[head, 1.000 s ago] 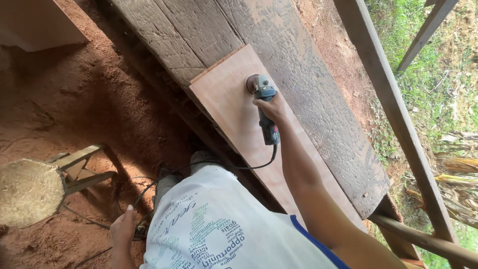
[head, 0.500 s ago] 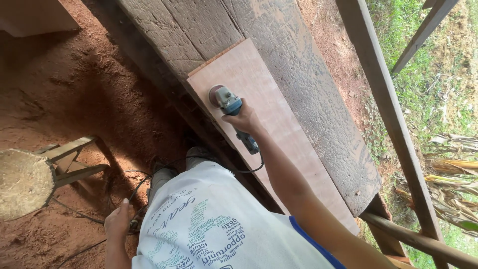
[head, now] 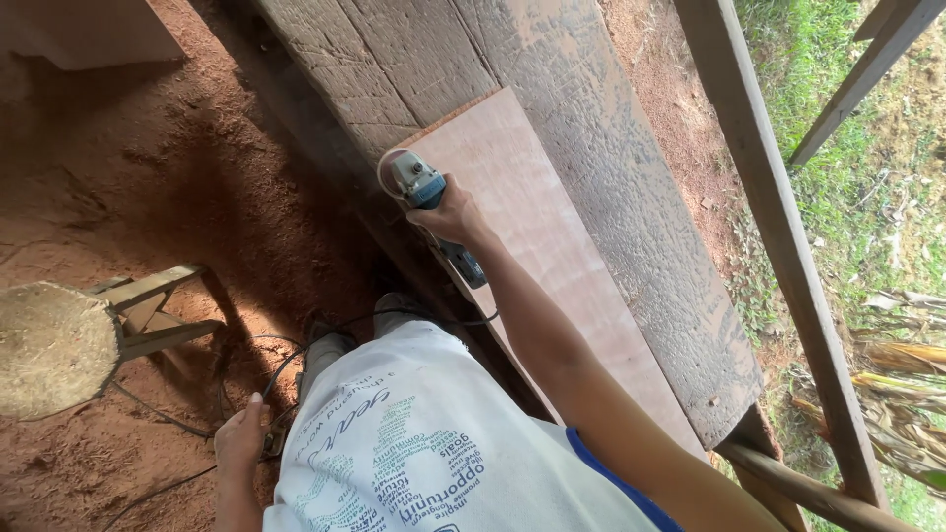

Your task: The person picks up a rectangular wooden plank from a stack and places it on a workbench. They then use a handheld power sander to smooth the surface of the plank, moving the tool back and forth along the length of the wood.

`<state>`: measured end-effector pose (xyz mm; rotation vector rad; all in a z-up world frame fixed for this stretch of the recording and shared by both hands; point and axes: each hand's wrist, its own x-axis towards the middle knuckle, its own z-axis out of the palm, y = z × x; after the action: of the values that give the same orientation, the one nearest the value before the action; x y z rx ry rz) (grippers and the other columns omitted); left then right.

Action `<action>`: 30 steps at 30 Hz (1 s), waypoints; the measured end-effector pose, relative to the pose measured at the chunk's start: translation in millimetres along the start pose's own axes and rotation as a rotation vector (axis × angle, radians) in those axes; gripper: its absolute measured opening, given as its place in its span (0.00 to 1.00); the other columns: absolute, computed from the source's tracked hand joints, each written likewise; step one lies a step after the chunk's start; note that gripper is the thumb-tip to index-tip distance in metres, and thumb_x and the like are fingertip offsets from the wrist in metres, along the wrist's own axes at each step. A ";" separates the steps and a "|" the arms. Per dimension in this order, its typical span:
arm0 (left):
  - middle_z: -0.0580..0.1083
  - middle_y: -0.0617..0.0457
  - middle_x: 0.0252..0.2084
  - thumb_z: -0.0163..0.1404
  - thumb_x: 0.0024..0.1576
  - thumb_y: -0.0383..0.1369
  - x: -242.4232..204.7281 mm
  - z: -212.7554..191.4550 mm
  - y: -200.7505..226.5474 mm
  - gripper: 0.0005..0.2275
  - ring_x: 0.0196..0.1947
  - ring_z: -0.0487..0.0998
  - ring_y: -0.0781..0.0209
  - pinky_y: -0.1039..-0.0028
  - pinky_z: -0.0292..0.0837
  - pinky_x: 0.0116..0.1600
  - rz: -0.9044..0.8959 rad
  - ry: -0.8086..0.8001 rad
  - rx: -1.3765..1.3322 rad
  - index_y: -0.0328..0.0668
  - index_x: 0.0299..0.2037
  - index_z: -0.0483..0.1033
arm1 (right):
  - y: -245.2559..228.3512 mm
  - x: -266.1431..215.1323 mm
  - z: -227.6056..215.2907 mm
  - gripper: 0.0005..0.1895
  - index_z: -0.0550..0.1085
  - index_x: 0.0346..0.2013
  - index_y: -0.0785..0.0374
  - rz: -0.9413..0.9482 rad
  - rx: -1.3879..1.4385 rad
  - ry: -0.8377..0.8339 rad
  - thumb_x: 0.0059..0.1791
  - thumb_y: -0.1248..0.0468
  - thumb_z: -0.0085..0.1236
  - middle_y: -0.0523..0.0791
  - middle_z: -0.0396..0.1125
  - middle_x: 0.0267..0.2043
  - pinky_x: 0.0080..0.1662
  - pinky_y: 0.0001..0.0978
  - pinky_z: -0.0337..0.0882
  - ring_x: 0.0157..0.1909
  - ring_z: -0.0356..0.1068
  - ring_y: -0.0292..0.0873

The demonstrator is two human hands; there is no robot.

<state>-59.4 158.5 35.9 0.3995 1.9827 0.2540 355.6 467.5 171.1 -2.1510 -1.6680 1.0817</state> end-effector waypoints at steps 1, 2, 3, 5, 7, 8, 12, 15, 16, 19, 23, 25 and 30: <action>0.80 0.43 0.47 0.51 0.62 0.53 3.7 2.0 -6.0 0.25 0.44 0.80 0.52 0.64 0.71 0.54 0.003 0.005 -0.034 0.35 0.48 0.84 | -6.0 1.9 -1.4 0.44 0.68 0.56 0.64 0.023 0.000 -0.008 0.33 0.45 0.69 0.57 0.74 0.44 0.51 0.47 0.73 0.49 0.76 0.58; 0.80 0.43 0.47 0.51 0.62 0.53 5.8 2.4 -10.0 0.25 0.44 0.80 0.52 0.64 0.71 0.54 0.007 0.004 -0.035 0.35 0.48 0.84 | -3.2 6.6 -0.9 0.44 0.68 0.56 0.64 0.021 0.000 -0.005 0.33 0.45 0.69 0.57 0.74 0.44 0.51 0.47 0.73 0.49 0.76 0.58; 0.80 0.44 0.48 0.52 0.63 0.52 7.8 3.1 -14.0 0.25 0.44 0.81 0.52 0.65 0.73 0.54 0.023 -0.002 -0.098 0.33 0.48 0.83 | -0.2 11.5 -0.5 0.43 0.68 0.56 0.64 0.006 0.008 0.022 0.33 0.45 0.69 0.57 0.74 0.44 0.50 0.48 0.73 0.48 0.76 0.58; 0.79 0.45 0.48 0.52 0.63 0.51 7.0 3.9 -16.5 0.25 0.45 0.81 0.53 0.66 0.74 0.53 0.042 -0.009 -0.160 0.31 0.48 0.81 | 5.4 18.3 -5.4 0.43 0.68 0.55 0.65 -0.009 0.018 0.052 0.33 0.45 0.70 0.57 0.74 0.44 0.49 0.48 0.73 0.47 0.75 0.58; 0.79 0.44 0.48 0.51 0.64 0.51 1.5 3.0 -13.7 0.25 0.45 0.80 0.51 0.65 0.72 0.54 -0.023 -0.023 -0.159 0.30 0.48 0.82 | 10.5 22.5 -14.5 0.41 0.68 0.52 0.67 0.071 -0.016 0.033 0.35 0.44 0.70 0.57 0.75 0.40 0.46 0.46 0.75 0.43 0.77 0.56; 0.79 0.44 0.48 0.51 0.64 0.51 -4.4 2.8 -8.0 0.25 0.45 0.80 0.51 0.65 0.72 0.54 -0.021 -0.021 -0.160 0.30 0.48 0.82 | 14.7 24.9 -20.3 0.41 0.68 0.52 0.67 0.068 -0.015 0.034 0.35 0.44 0.70 0.57 0.75 0.40 0.46 0.46 0.75 0.43 0.77 0.56; 0.80 0.40 0.46 0.49 0.65 0.51 -20.3 3.7 6.8 0.25 0.45 0.80 0.49 0.63 0.71 0.54 -0.069 0.006 -0.023 0.31 0.47 0.83 | 30.4 33.6 -40.3 0.40 0.68 0.52 0.67 0.054 0.167 0.093 0.33 0.49 0.70 0.53 0.74 0.38 0.40 0.42 0.77 0.37 0.78 0.49; 0.80 0.41 0.46 0.49 0.64 0.52 -18.6 6.8 3.5 0.25 0.45 0.80 0.50 0.63 0.71 0.54 -0.080 0.024 -0.052 0.31 0.47 0.83 | 52.9 51.5 -49.9 0.38 0.70 0.48 0.68 0.027 0.183 0.181 0.33 0.49 0.72 0.52 0.74 0.37 0.40 0.41 0.77 0.37 0.77 0.47; 0.80 0.41 0.46 0.49 0.64 0.52 -16.8 7.7 0.4 0.25 0.44 0.80 0.51 0.64 0.71 0.53 -0.077 0.019 -0.086 0.31 0.47 0.83 | 62.6 59.0 -52.0 0.36 0.72 0.45 0.68 -0.004 0.174 0.235 0.32 0.49 0.74 0.51 0.74 0.36 0.41 0.41 0.77 0.38 0.77 0.46; 0.80 0.40 0.46 0.50 0.64 0.51 -18.7 4.3 0.3 0.24 0.45 0.79 0.51 0.64 0.72 0.54 -0.053 0.042 -0.117 0.32 0.48 0.83 | 71.9 70.2 -72.4 0.27 0.78 0.38 0.66 0.080 0.211 0.237 0.33 0.50 0.71 0.50 0.74 0.33 0.41 0.40 0.76 0.35 0.76 0.46; 0.80 0.40 0.47 0.48 0.65 0.52 -23.0 -0.9 -6.7 0.25 0.45 0.79 0.50 0.64 0.70 0.54 -0.073 0.048 -0.055 0.35 0.50 0.83 | 80.1 70.3 -96.9 0.24 0.79 0.35 0.61 0.174 0.265 0.300 0.32 0.51 0.70 0.45 0.75 0.30 0.42 0.37 0.76 0.35 0.77 0.43; 0.80 0.42 0.49 0.48 0.63 0.53 -19.5 0.6 -17.1 0.26 0.46 0.80 0.51 0.66 0.71 0.55 -0.066 -0.003 -0.201 0.34 0.52 0.81 | 84.3 65.8 -103.0 0.25 0.79 0.37 0.63 0.215 0.255 0.288 0.33 0.51 0.70 0.46 0.75 0.33 0.42 0.37 0.76 0.35 0.77 0.43; 0.79 0.42 0.48 0.48 0.64 0.54 -24.0 -1.4 -19.9 0.26 0.46 0.77 0.53 0.64 0.69 0.52 -0.059 0.058 0.006 0.35 0.50 0.84 | 91.7 45.8 -63.7 0.34 0.74 0.46 0.65 0.056 0.247 0.285 0.32 0.50 0.72 0.50 0.75 0.37 0.43 0.41 0.76 0.39 0.76 0.47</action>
<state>-54.5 130.9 49.5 0.3403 2.0494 0.2246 470.2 494.8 144.8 -2.0865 -1.2860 0.8902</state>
